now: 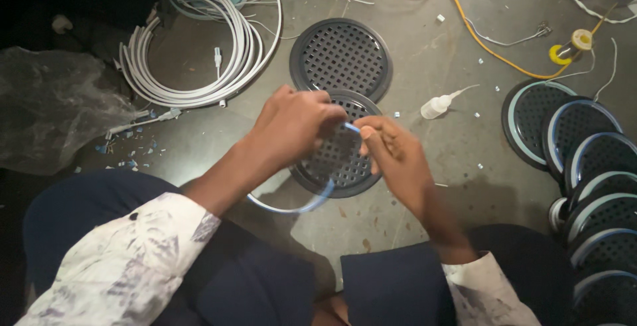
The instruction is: The person is assembling LED light fixtures by applying glue to the rim of a circular perforated plastic base and attaching a flexible LED strip. They use wire cutters to trim the strip and a glue bottle to secure it in place.
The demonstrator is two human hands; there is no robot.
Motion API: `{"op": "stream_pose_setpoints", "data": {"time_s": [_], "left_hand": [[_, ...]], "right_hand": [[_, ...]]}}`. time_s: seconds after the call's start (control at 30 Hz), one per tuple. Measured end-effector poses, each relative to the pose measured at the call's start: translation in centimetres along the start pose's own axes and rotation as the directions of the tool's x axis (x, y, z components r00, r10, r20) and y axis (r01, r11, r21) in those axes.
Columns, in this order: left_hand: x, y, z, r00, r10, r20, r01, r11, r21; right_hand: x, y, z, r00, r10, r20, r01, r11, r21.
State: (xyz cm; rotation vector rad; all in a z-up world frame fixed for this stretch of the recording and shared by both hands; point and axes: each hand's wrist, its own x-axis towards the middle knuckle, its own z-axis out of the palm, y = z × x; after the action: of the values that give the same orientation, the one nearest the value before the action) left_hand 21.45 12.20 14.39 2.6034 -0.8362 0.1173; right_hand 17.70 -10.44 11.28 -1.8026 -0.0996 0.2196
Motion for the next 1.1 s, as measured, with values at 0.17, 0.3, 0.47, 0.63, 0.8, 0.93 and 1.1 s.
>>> {"op": "stream_pose_setpoints", "data": {"time_s": [0.17,0.3,0.47,0.63,0.8,0.93,1.1], "left_hand": [[2.1,-3.3,2.8,0.99,-0.124,-0.069,0.132,0.982,0.134],[3.1,-4.5,5.7,0.968,-0.207,-0.143,0.222,0.97,0.101],[3.6,-4.5,7.5,0.953,-0.266,-0.148,0.282,0.954,0.101],[3.5,-4.4,6.6,0.922,-0.386,-0.015,0.386,0.918,0.089],[2.9,-3.8,6.4,0.891,-0.454,0.019,0.452,0.889,0.065],[2.9,-3.1,6.6,0.932,-0.358,-0.049,0.359,0.933,0.014],[3.0,-2.9,6.9,0.955,-0.292,-0.05,0.293,0.956,0.015]], "right_hand": [[0.1,-0.6,-1.2,0.809,-0.584,-0.07,0.333,0.553,-0.764],[-0.7,-1.1,-0.7,0.969,-0.011,-0.247,-0.164,0.716,-0.678],[-2.0,0.3,0.8,0.983,0.087,-0.159,-0.177,0.648,-0.741],[-1.6,2.4,0.5,0.994,-0.039,-0.103,-0.046,0.703,-0.709],[-1.2,3.6,0.2,0.994,-0.079,-0.081,-0.007,0.672,-0.74],[-1.1,3.8,0.0,0.996,-0.042,-0.083,-0.031,0.689,-0.724],[-0.7,3.7,0.2,0.992,0.074,-0.103,-0.126,0.68,-0.723]]}}
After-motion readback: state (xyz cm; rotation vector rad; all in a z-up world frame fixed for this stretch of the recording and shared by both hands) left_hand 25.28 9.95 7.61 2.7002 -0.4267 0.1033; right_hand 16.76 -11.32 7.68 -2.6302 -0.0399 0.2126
